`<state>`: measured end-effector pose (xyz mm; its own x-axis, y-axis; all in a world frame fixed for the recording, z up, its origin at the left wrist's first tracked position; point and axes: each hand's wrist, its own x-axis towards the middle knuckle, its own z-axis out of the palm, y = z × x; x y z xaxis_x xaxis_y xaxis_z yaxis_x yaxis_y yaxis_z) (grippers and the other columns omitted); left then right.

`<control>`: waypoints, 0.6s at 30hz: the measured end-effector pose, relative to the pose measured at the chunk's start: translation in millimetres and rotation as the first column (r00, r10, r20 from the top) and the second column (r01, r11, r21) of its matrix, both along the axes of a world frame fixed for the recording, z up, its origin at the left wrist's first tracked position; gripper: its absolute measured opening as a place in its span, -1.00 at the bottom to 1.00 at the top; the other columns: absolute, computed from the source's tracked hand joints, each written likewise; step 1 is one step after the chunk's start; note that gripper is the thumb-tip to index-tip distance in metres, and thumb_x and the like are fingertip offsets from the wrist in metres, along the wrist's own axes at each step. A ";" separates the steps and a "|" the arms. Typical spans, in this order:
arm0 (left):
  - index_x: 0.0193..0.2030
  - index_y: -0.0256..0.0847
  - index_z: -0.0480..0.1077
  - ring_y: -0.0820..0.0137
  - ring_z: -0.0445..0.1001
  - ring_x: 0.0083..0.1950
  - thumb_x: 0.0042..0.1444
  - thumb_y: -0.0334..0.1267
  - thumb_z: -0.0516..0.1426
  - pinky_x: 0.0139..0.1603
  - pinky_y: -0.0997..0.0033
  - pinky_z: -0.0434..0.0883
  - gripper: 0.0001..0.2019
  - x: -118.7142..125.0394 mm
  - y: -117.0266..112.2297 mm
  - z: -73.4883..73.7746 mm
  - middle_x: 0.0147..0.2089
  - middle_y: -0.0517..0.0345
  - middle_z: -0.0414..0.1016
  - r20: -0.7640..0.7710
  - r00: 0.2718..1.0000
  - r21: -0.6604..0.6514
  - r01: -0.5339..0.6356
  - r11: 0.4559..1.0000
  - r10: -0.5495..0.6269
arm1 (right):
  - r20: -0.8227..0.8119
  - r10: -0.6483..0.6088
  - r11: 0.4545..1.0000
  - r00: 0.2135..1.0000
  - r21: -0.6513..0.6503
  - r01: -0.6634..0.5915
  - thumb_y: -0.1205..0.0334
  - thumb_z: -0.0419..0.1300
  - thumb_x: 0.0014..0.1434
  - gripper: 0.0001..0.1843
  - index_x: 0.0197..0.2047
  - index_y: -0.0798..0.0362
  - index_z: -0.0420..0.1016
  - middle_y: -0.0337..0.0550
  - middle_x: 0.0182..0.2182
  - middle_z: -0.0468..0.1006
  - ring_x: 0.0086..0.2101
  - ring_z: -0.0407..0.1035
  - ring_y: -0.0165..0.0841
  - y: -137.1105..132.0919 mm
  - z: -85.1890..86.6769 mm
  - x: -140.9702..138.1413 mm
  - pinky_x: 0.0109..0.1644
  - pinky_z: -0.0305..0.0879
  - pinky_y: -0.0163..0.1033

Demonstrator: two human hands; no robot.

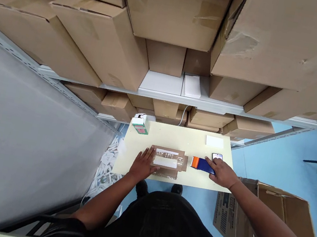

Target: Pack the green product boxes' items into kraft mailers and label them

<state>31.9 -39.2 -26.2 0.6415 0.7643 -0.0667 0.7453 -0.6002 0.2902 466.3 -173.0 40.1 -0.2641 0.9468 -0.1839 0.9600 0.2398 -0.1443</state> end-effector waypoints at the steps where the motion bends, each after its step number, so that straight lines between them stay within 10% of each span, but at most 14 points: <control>1: 0.60 -0.21 -0.14 -0.06 0.02 0.56 0.32 0.23 0.01 0.48 -0.07 0.05 -0.13 0.0 0.0 -0.4 0.60 -0.12 -0.14 -0.003 1.000 0.001 0.001 1.000 -0.001 | 0.009 0.003 1.000 1.000 -0.021 -0.002 0.21 0.16 0.18 -0.19 0.48 0.14 0.17 0.09 -0.09 0.46 -0.09 0.35 -0.06 4.4 -5.8 -4.7 0.08 0.33 0.03; 7: 0.60 -0.22 -0.16 -0.04 0.05 0.55 0.33 0.23 0.01 0.46 -0.02 0.11 -0.12 0.7 0.2 -1.5 0.60 -0.15 -0.15 0.006 1.000 0.002 0.008 1.000 -0.008 | -0.043 -0.069 0.980 0.997 -0.187 0.059 0.12 0.21 0.17 -0.15 0.49 0.10 0.16 0.16 0.02 0.51 -0.03 0.41 -0.04 41.0 -27.5 -37.8 0.07 0.34 -0.02; 11: 0.60 -0.23 -0.19 -0.02 0.06 0.55 0.32 0.24 0.03 0.46 -0.01 0.13 -0.10 1.3 -0.1 -2.6 0.60 -0.18 -0.16 0.018 1.000 -0.016 0.007 1.000 -0.006 | -0.115 -0.365 0.852 0.924 -0.442 0.281 0.06 0.25 0.14 -0.24 0.39 0.03 0.35 0.10 0.07 0.56 0.01 0.47 -0.09 55.2 -32.9 -46.6 0.05 0.35 -0.13; 18: 0.60 -0.24 -0.29 -0.01 0.00 0.57 0.38 0.13 0.01 0.44 -0.04 0.22 -0.14 -4.6 2.2 -8.3 0.62 -0.22 -0.26 0.164 0.986 -0.064 0.054 0.996 -0.043 | -0.093 -0.609 0.676 0.788 -0.580 0.454 0.07 0.24 0.12 -0.51 0.08 0.09 0.57 0.03 -0.15 0.68 -0.19 0.56 -0.15 1.7 -54.8 -66.6 -0.23 0.35 -0.24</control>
